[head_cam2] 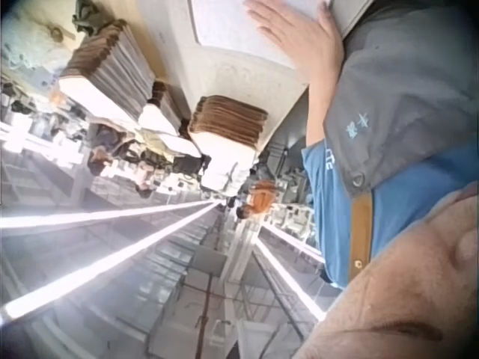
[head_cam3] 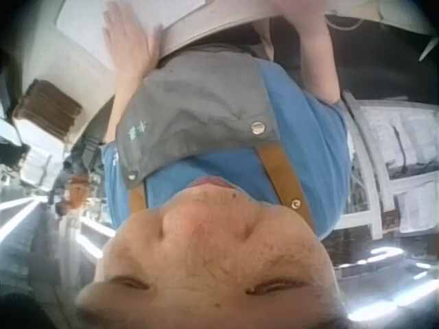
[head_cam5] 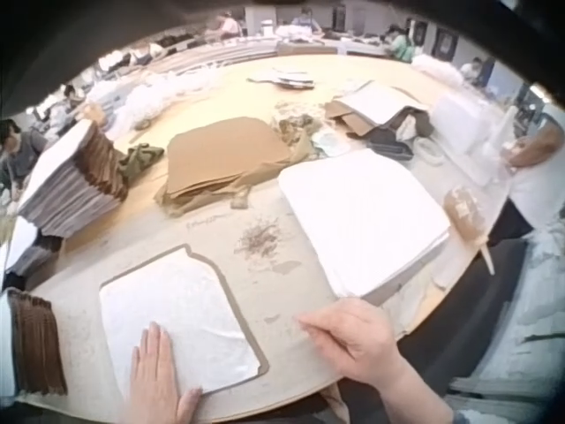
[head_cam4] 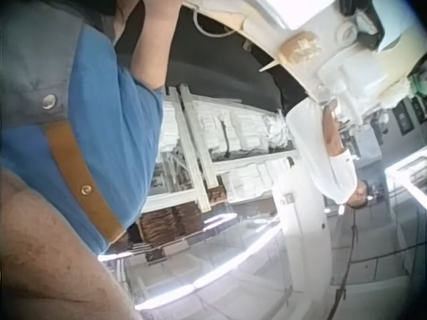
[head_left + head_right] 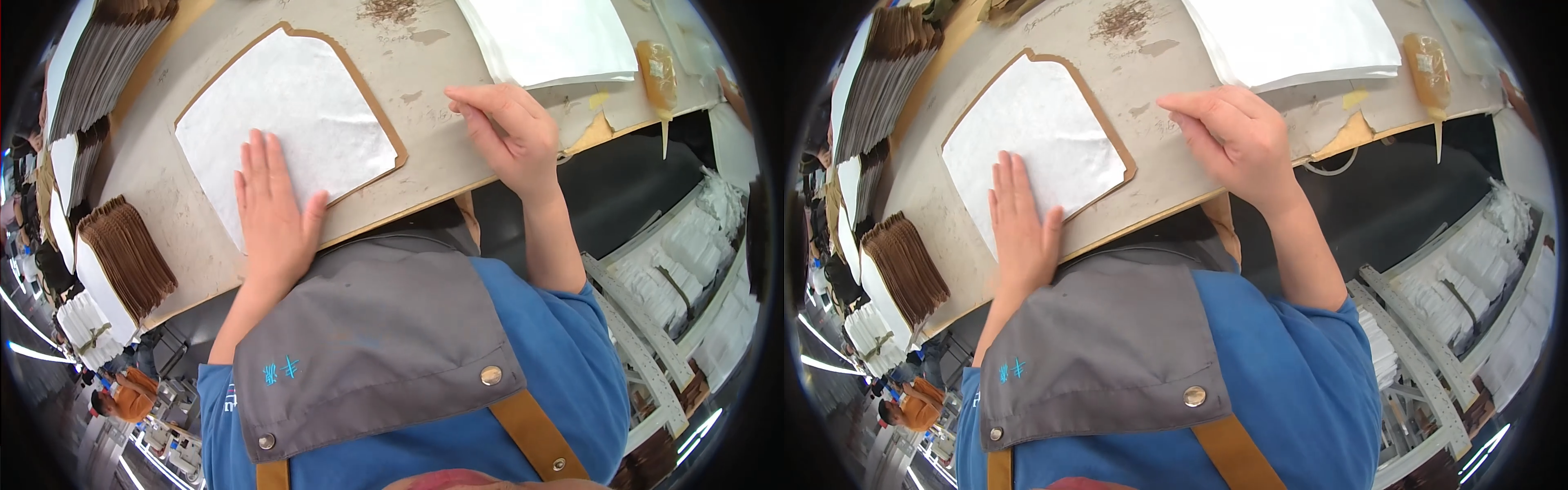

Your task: Applying glue to and assembling leather or fabric components for goods manufacturing.

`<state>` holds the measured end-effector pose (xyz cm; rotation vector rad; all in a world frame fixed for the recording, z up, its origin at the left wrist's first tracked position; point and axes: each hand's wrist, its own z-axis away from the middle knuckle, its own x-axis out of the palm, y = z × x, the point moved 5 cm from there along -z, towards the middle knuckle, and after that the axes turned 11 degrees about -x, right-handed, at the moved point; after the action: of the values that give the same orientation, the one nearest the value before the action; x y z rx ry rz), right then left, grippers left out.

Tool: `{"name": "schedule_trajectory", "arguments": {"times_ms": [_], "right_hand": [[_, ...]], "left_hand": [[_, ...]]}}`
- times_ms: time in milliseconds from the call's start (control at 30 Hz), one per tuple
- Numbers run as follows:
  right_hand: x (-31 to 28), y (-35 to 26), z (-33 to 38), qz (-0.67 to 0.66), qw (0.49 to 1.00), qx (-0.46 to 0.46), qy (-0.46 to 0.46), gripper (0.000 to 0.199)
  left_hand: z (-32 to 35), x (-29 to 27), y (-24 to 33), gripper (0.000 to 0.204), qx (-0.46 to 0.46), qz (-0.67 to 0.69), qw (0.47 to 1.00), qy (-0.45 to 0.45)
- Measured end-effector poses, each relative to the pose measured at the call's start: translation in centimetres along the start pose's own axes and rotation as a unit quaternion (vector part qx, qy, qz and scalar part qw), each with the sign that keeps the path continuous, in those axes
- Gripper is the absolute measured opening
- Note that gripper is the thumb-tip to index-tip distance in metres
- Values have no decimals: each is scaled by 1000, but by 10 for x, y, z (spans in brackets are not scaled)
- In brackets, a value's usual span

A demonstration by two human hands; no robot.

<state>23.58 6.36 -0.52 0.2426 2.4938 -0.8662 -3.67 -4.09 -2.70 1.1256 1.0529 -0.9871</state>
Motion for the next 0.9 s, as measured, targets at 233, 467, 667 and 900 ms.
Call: {"name": "schedule_trajectory", "arguments": {"times_ms": [233,467,667,900], "right_hand": [[0,2,4,-26,999,25,17,25],[-1,3,5,-34,998,40,24,24],[-3,4,6,-51,997,48,13,25],[-1,9,7,-96,992,75,33,24]], "left_hand": [[10,7,52,96,95,3,995,-15],[10,10,102,98,243,32,966,-79],[-27,1,52,82,47,12,997,67],[-19,14,89,92,100,8,995,13]]}}
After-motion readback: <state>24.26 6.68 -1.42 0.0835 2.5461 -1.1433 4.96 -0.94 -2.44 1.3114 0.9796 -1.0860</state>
